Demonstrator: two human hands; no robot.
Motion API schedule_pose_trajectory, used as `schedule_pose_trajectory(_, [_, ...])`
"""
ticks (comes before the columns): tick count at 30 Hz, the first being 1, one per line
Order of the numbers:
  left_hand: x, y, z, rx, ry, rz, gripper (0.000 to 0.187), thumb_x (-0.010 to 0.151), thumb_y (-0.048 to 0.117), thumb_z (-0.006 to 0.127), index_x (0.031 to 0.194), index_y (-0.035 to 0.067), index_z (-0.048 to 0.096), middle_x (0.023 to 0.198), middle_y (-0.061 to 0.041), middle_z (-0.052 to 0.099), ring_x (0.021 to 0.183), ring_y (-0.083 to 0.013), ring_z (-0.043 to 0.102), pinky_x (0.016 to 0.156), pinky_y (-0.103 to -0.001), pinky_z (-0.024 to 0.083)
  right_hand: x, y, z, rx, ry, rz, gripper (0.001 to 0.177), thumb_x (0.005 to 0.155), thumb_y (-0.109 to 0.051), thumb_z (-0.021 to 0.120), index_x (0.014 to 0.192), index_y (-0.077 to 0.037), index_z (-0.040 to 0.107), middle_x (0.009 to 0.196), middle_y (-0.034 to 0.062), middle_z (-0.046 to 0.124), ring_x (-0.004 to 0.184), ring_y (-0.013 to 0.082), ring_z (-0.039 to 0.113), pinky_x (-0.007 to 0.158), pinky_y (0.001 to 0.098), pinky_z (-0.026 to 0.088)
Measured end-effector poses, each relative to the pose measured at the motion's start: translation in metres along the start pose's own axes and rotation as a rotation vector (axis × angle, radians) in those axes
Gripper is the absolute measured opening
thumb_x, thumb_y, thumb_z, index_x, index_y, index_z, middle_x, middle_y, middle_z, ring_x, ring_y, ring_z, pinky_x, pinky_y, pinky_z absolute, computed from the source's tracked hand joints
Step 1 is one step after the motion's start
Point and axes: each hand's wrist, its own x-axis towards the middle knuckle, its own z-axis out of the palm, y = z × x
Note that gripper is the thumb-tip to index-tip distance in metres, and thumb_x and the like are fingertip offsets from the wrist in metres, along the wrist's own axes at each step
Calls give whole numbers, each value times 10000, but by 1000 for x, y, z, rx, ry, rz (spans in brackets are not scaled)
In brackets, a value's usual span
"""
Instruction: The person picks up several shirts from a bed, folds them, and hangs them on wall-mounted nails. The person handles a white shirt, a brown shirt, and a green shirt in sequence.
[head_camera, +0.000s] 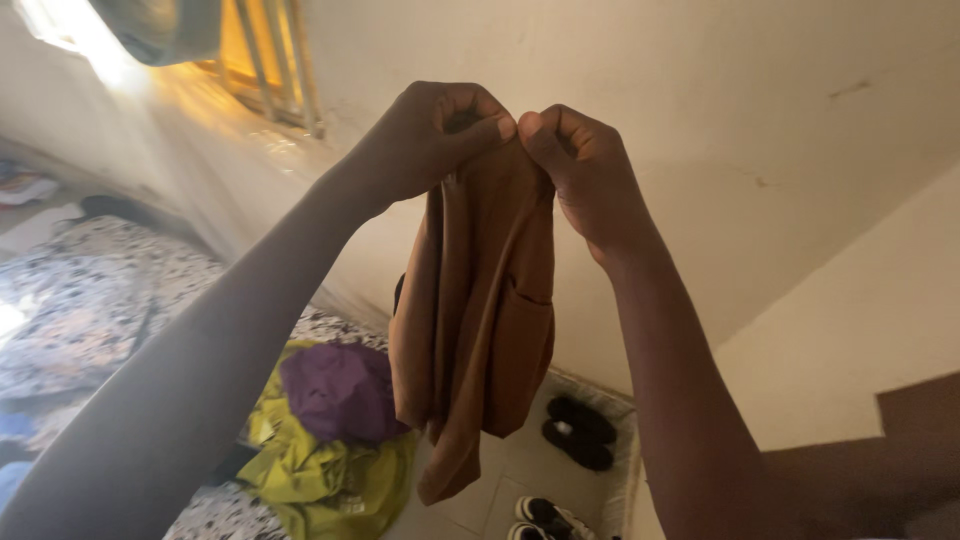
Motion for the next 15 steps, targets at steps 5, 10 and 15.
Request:
schedule_pose_trajectory(5, [24,6,37,-113,-59,-16,276,1006,343,641,1011,76,712,727,44,626,622,-38,543,539,-236,458,-14,3,-34,39,23,-11,394,1010,-506,634,901,-129,666,822,-78,615,827,37,540,807,244,474])
schedule_pose_trajectory(10, [46,11,70,-158,-107,-1,236,1004,298,623,1023,79,709,730,36,616,621,-34,547,534,-233,467,-32,5,-61,20,125,65,392,1012,-492,651,895,-118,657,786,-65,577,779,53,508,778,263,468])
schedule_pose_trajectory(15, [75,11,95,-230,-185,68,222,1004,276,623,1011,67,698,750,29,638,639,-34,571,554,-239,499,-41,7,-83,-25,235,73,370,1034,-457,623,921,-111,690,785,-70,567,758,46,476,742,247,443])
